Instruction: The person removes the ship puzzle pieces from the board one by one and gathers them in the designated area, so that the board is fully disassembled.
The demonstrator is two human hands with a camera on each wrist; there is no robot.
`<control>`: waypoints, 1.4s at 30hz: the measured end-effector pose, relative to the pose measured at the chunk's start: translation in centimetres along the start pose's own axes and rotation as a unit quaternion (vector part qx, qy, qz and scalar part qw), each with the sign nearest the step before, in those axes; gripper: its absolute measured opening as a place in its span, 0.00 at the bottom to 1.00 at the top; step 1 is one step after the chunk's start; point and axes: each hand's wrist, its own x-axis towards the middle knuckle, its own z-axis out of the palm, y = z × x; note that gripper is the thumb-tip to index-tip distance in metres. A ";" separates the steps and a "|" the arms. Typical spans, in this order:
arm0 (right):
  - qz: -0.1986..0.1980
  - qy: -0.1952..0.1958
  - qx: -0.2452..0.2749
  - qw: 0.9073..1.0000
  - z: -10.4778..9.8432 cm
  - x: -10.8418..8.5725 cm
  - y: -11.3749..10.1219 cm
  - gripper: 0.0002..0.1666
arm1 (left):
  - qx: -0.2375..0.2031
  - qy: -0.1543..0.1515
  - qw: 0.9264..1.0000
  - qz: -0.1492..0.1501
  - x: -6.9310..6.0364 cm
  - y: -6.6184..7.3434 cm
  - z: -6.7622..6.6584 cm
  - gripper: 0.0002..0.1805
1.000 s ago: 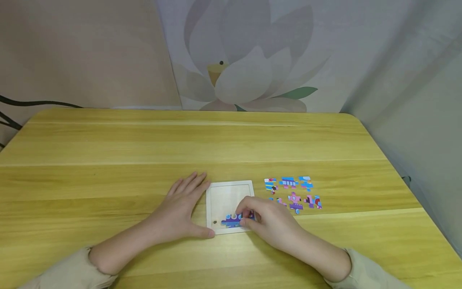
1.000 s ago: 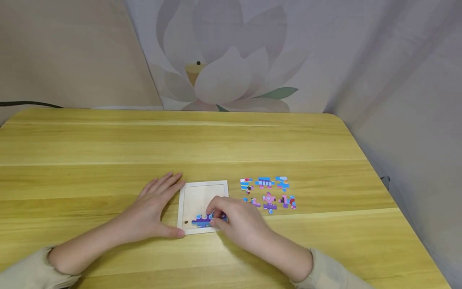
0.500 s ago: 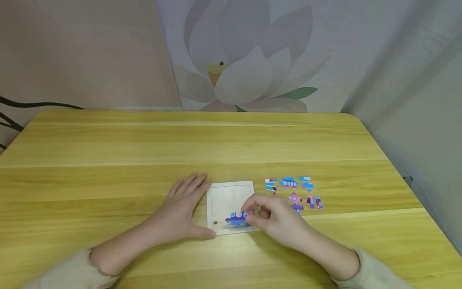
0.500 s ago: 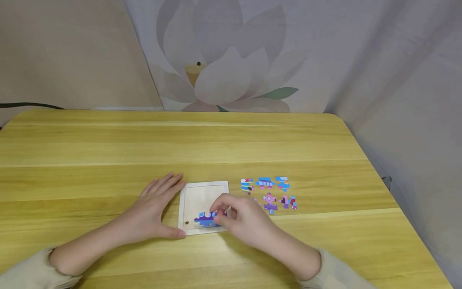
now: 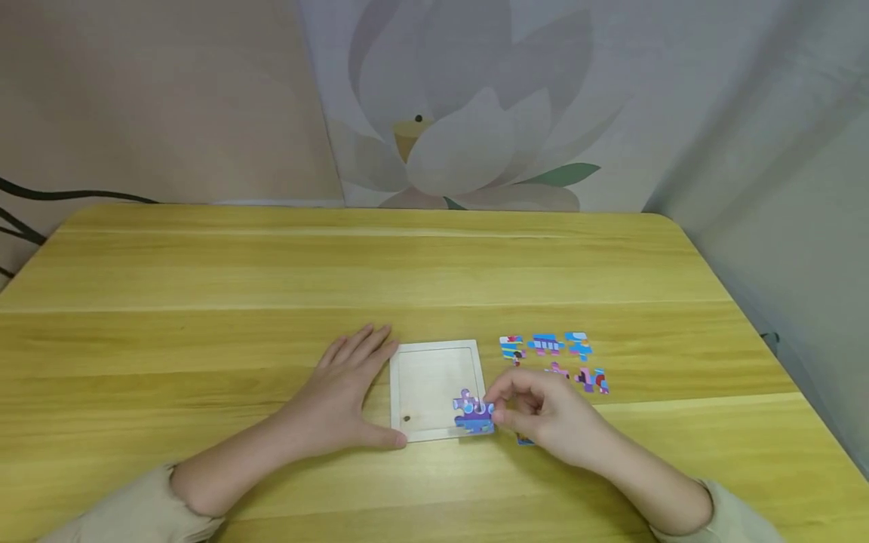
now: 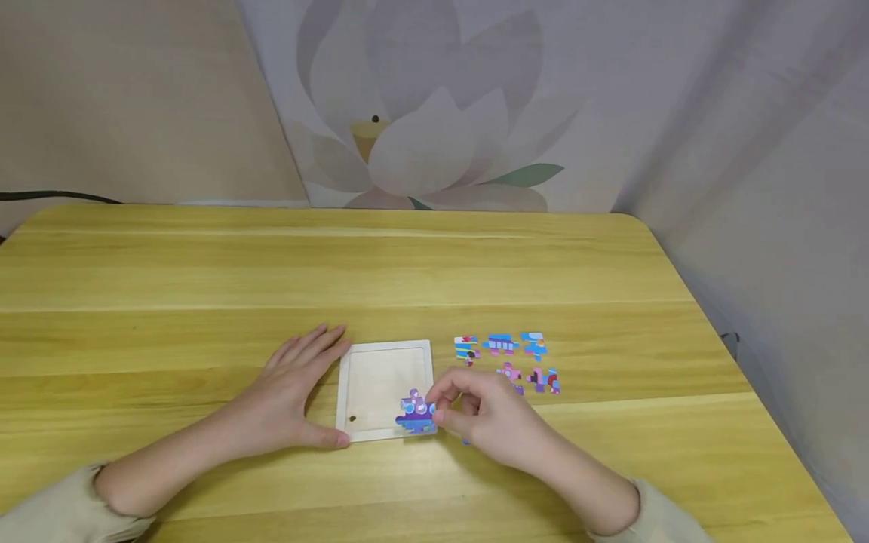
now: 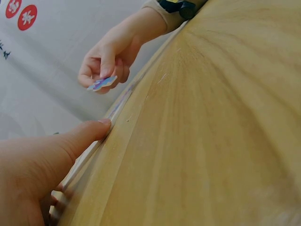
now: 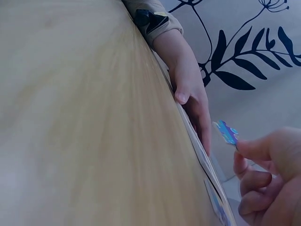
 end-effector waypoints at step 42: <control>0.020 0.036 -0.020 0.999 -5.9 -5.5 4.5 0.08 | -0.001 -0.003 1.000 0.002 -0.2 -0.1 -0.2 0.67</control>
